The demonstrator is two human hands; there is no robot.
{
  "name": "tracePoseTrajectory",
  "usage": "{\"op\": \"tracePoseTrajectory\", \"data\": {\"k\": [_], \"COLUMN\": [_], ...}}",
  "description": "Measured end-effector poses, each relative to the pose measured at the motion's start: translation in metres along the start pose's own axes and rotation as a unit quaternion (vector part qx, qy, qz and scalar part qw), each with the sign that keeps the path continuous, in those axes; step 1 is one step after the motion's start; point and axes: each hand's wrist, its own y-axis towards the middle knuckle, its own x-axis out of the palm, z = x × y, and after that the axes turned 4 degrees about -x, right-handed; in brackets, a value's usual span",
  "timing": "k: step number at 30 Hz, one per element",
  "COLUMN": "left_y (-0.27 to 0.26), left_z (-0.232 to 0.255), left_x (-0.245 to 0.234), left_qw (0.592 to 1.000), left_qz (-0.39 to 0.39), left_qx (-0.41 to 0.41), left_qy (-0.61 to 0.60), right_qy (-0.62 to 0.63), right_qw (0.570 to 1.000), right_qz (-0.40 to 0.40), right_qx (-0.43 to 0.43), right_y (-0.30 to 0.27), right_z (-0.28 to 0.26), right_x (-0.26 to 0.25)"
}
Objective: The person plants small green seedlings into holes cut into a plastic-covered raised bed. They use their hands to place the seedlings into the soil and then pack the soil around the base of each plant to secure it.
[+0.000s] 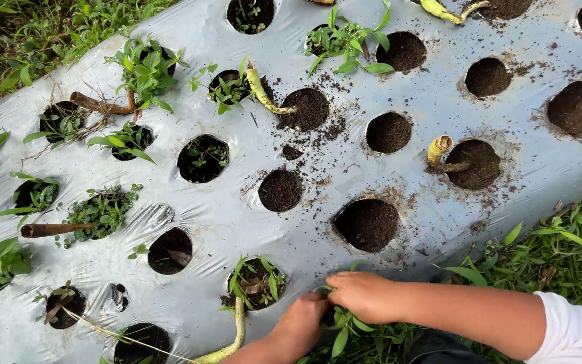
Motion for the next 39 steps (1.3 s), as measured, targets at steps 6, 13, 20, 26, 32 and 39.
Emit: {"op": "tracePoseTrajectory", "data": {"k": [6,13,20,26,32,39], "left_y": [0.004,0.049,0.102,0.094,0.131,0.185], "left_z": [-0.002,0.022,-0.042,0.037,0.038,0.041], "left_x": [0.008,-0.094,-0.127,-0.141,-0.154,-0.152], "left_qw": [0.984,0.973,0.897,0.980,0.962,0.933], "left_qz": [-0.166,-0.011,0.272,0.191,0.264,0.347], "left_qx": [0.017,0.079,-0.097,-0.046,-0.072,-0.088], "left_qy": [0.065,0.218,0.335,0.037,0.002,-0.045], "right_qy": [0.153,0.005,0.008,0.083,0.057,-0.104], "right_qw": [0.925,0.997,0.987,0.994,0.949,0.943], "right_qz": [-0.338,0.052,0.148,-0.045,0.185,0.207], "right_qx": [-0.077,0.050,0.066,0.052,0.250,0.240], "right_y": [-0.027,0.016,0.041,0.012,-0.010,0.026], "right_z": [0.009,0.015,0.064,0.015,0.065,0.171], "right_x": [0.081,-0.064,-0.080,-0.162,-0.280,-0.293]}}
